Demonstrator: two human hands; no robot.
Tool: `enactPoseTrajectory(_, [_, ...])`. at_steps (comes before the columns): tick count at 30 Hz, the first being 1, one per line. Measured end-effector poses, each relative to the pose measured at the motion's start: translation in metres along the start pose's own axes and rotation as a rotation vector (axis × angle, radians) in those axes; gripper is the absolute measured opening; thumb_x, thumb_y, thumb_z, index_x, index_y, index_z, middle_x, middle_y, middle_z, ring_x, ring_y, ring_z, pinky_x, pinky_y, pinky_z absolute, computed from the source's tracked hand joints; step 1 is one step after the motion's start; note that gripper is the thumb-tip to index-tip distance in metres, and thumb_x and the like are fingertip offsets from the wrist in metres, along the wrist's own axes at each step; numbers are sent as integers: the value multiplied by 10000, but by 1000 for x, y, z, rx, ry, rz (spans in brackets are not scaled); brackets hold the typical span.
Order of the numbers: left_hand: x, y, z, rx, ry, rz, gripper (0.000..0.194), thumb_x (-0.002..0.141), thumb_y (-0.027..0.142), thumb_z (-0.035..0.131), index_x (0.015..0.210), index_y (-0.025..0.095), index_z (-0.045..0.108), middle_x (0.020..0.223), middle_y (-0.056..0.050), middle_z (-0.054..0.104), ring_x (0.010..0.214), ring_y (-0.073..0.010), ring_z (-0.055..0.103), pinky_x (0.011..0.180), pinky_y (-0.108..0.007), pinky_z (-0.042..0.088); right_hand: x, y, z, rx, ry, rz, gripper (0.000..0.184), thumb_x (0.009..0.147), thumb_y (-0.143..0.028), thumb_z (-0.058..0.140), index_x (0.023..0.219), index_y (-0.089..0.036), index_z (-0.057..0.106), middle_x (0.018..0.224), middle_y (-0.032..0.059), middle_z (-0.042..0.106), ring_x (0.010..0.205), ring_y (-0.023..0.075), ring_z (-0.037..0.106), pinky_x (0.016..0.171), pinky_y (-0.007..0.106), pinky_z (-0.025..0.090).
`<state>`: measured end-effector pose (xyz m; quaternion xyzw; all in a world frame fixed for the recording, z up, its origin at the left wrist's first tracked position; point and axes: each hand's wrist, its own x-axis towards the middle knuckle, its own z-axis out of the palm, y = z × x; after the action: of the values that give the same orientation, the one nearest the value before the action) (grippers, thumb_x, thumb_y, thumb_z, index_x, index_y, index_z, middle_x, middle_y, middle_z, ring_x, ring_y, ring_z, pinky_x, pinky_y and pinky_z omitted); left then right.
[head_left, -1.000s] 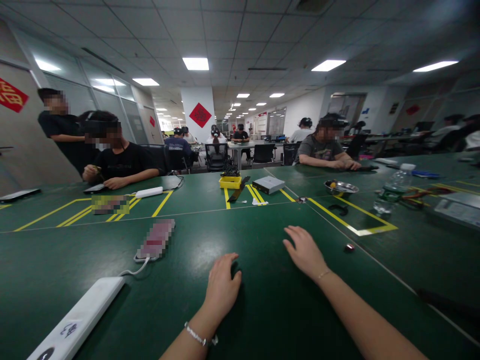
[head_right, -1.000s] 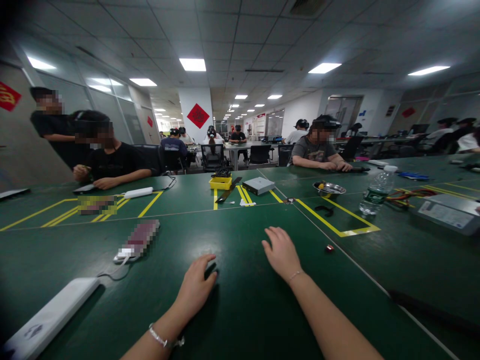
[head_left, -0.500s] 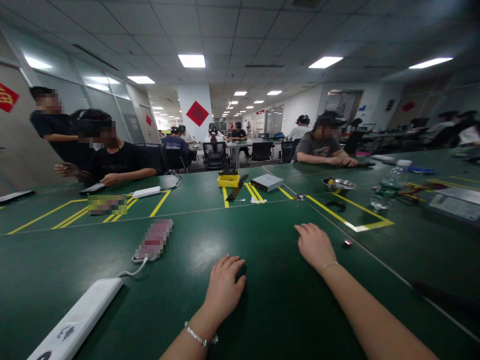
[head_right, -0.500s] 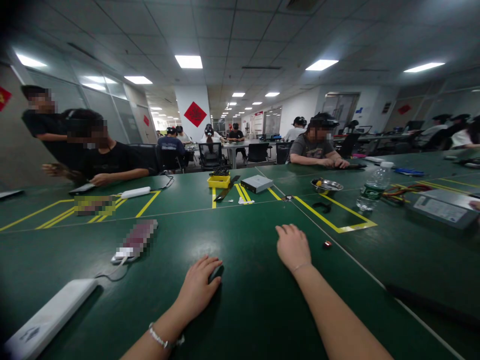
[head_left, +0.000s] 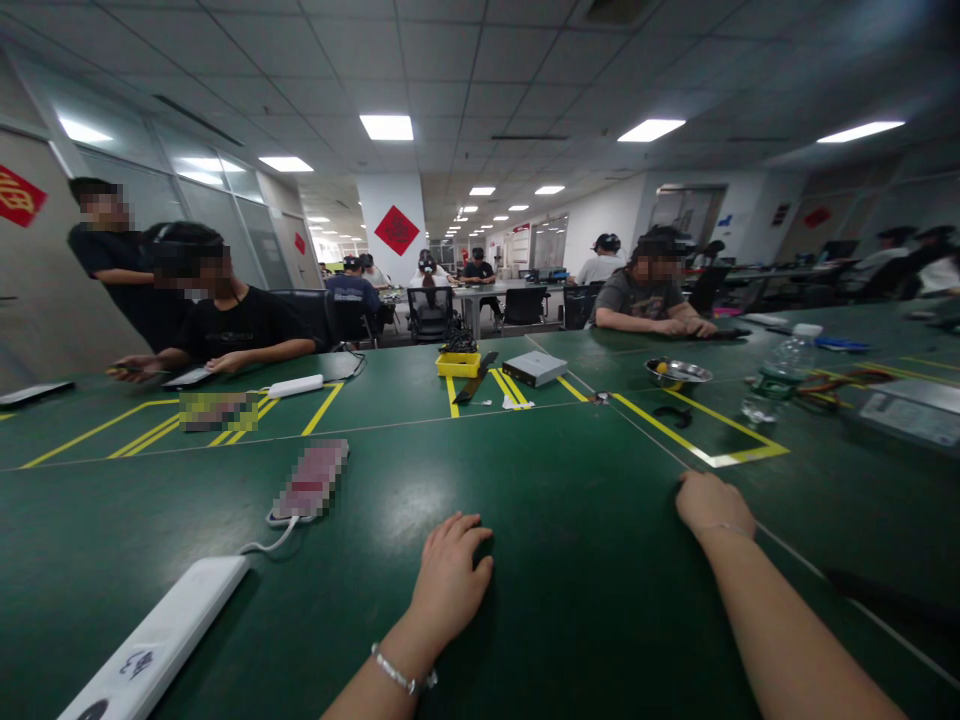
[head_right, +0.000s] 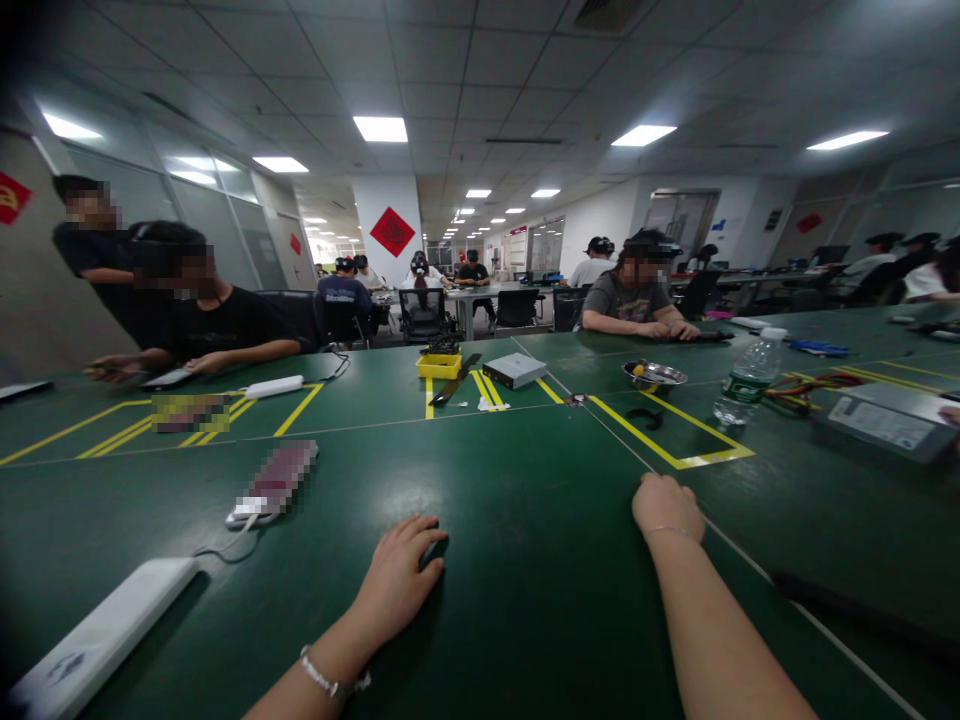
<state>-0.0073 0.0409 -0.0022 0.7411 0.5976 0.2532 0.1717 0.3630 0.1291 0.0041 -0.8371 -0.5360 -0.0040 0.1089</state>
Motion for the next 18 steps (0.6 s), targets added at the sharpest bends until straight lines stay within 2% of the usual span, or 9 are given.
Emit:
enactPoseTrajectory(5, [1,-1,2,40,-8,9,330,722,236,509,1035,267,611,1227,-29,537,1197,-247,395,1009,-442,249,0,-2,-1,53,5,49,409,762,-217,316,1061,-165,590,1028,191,600,922,341,559,674,462,464])
enactPoseTrajectory(13, [1,-2,3,35,-2,11,321,725,241,513,1031,264,610,1226,-29,536,1192,-250,395,1004,-446,246,-4,-6,-10,40,-8,54,431,822,-270,242,1112,-190,551,983,184,616,895,321,566,642,438,456])
enactPoseTrajectory(15, [1,-1,2,14,-4,9,302,736,248,506,1016,261,615,1211,-28,549,1185,-248,401,1004,-441,245,-6,-14,-12,47,20,-2,413,825,-271,261,1090,-184,565,982,170,622,895,304,568,665,422,455])
enactPoseTrajectory(18, [2,1,0,-32,10,11,274,762,261,481,999,257,618,1156,-24,587,1163,-239,422,994,-429,256,-21,-44,-16,90,82,-245,366,827,-271,311,1050,-175,585,1008,125,626,923,257,559,750,387,441])
